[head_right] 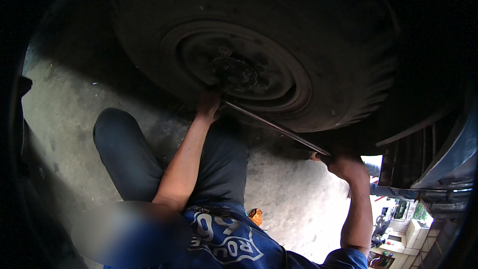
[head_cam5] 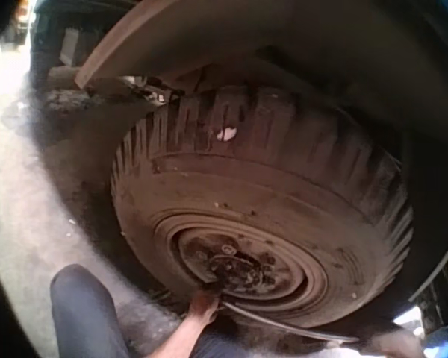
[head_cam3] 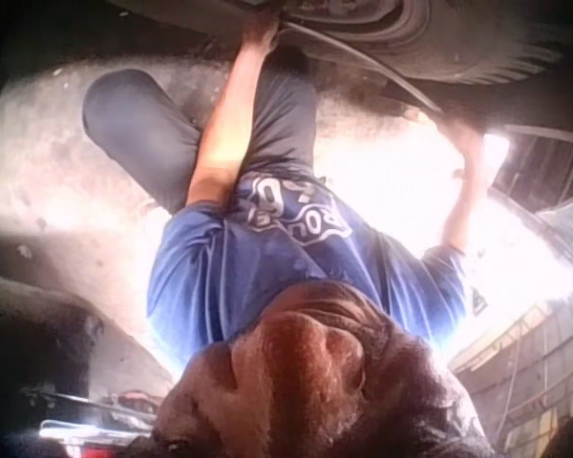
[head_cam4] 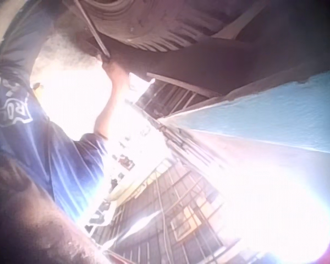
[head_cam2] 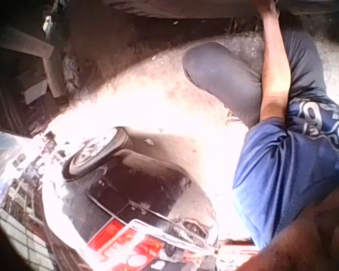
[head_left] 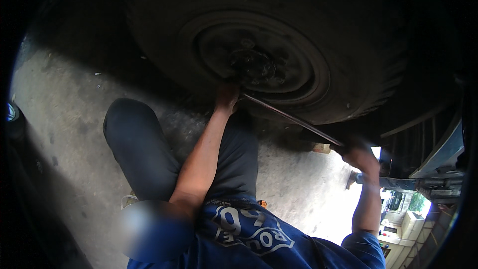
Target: The person kneels beside a car and uses a lug wrench to loosen and remove the lug nuts from a wheel. After removing the nuts, the person stands up and walks away carrying a container and a pan.
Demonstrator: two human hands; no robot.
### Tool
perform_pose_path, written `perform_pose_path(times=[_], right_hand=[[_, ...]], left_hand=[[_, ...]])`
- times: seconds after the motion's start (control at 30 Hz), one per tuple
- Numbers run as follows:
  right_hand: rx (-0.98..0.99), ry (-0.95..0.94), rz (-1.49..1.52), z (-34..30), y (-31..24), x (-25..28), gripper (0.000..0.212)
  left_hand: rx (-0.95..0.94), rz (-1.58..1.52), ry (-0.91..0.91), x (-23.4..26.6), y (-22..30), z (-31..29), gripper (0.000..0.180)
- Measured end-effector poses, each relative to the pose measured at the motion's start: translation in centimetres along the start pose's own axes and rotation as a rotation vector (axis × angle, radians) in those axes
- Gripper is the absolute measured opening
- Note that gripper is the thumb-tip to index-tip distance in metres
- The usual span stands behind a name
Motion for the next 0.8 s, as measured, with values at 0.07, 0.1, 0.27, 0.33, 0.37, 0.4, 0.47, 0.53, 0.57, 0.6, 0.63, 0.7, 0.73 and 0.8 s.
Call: perform_pose_path(times=[0.07, 0.1, 0.27, 0.33, 0.37, 0.4, 0.47, 0.53, 0.57, 0.6, 0.63, 0.7, 0.73, 0.8], right_hand=[[0.029, -0.068, -0.045, 1.2, 1.0, -3.3, 0.037], [0.070, -0.075, -0.064, 2.0, 1.5, -5.4, 0.038], [0.101, -0.088, 0.097, 6.1, 4.4, -16.3, 0.042], [0.157, -0.033, 0.052, 6.6, 5.4, -17.8, 0.034], [0.151, -0.075, 0.099, 6.8, 5.7, -18.6, 0.035], [0.144, -0.125, 0.144, 6.5, 5.9, -19.1, 0.035], [0.284, -0.072, 0.128, 6.4, 5.4, -18.9, 0.040], [0.294, -0.074, 0.167, 6.6, 5.3, -19.2, 0.041], [0.349, -0.032, 0.232, 6.6, 4.9, -19.2, 0.041], [0.208, -0.106, 0.294, 7.1, 5.5, -20.1, 0.041], [0.236, -0.071, 0.222, 7.4, 5.6, -20.5, 0.041], [0.437, 0.140, 0.200, 8.0, 4.8, -20.3, 0.039], [0.335, 0.024, 0.202, 8.5, 5.5, -21.5, 0.037], [0.347, 0.027, 0.188, 8.8, 5.9, -22.4, 0.032]], left_hand=[[-0.282, 0.351, 0.017, -0.2, 0.8, 0.2, 0.031], [-0.525, 0.697, 0.043, -0.6, 1.4, 0.0, 0.031], [-0.916, 0.925, 0.064, -1.4, 1.9, -0.4, 0.017], [-0.636, 0.762, 0.057, -0.7, 1.1, 0.4, 0.030], [-0.523, 0.648, 0.057, -0.5, 0.8, 0.6, 0.038], [-0.521, 0.670, 0.048, -0.6, 0.9, 0.4, 0.038], [-0.624, 0.633, 0.048, -1.0, 1.8, -0.4, 0.038], [-0.462, 0.578, 0.081, -0.8, 1.6, -0.2, 0.035], [-0.415, 0.520, 0.104, -0.7, 1.6, -0.3, 0.034], [-0.422, 0.529, 0.114, -0.8, 1.7, -0.3, 0.033], [-0.448, 0.509, 0.116, -0.9, 1.9, -0.5, 0.032], [-0.539, 0.544, 0.126, -1.1, 2.2, -0.6, 0.030], [-0.542, 0.603, 0.132, -1.2, 2.1, -0.6, 0.029], [-0.552, 0.610, 0.167, -0.9, 1.8, -0.7, 0.026]])
Point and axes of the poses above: each hand's wrist, its own z-axis towards the middle knuckle, its own x-axis out of the back of the hand, y = z × x, the point moved 6 cm from there along z, towards the middle knuckle, and after that the axes turned 11 degrees about y, right-handed, at the moved point
